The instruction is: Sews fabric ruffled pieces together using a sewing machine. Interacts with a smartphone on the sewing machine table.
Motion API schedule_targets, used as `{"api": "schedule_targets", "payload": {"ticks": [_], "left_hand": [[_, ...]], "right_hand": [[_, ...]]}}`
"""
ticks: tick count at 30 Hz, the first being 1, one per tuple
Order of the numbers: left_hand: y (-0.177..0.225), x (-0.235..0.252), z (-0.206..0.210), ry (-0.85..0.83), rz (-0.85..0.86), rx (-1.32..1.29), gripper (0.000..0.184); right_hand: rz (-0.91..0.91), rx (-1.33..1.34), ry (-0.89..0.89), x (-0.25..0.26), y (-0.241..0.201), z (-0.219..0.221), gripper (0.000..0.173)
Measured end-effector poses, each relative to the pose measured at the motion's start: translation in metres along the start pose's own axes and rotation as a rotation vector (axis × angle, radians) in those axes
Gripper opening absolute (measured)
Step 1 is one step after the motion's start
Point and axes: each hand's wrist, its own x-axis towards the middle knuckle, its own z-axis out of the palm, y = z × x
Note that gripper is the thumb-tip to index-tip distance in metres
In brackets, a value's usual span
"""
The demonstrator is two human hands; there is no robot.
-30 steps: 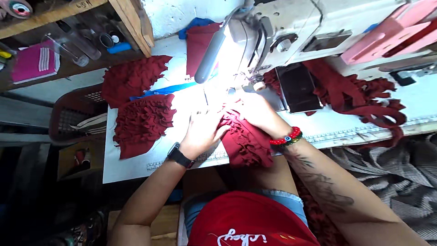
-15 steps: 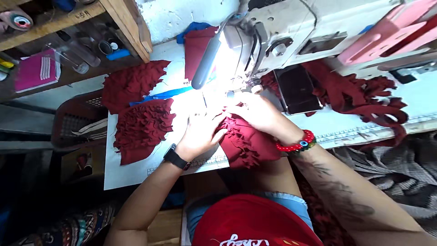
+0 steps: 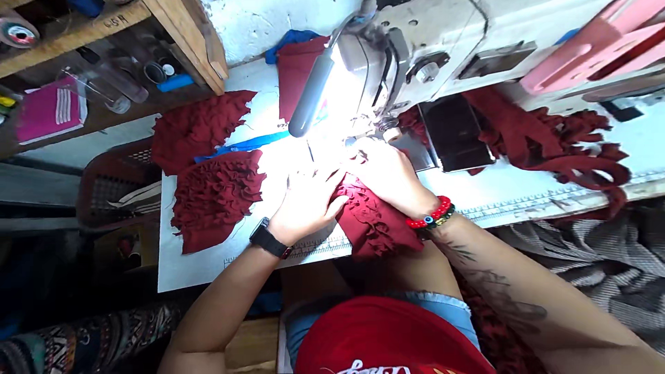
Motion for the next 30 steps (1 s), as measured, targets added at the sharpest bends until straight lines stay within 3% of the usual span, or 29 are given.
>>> {"api": "schedule_targets", "payload": {"ticks": [7, 30], "left_hand": [[-0.009, 0.008, -0.003, -0.01, 0.033, 0.015, 0.054], [-0.015, 0.025, -0.003, 0.048, -0.006, -0.02, 0.054]], "right_hand": [[-0.206, -0.218, -0.048, 0.004, 0.025, -0.006, 0.027], [-0.104, -0.336, -0.067, 0.022, 0.029, -0.008, 0.023]]}}
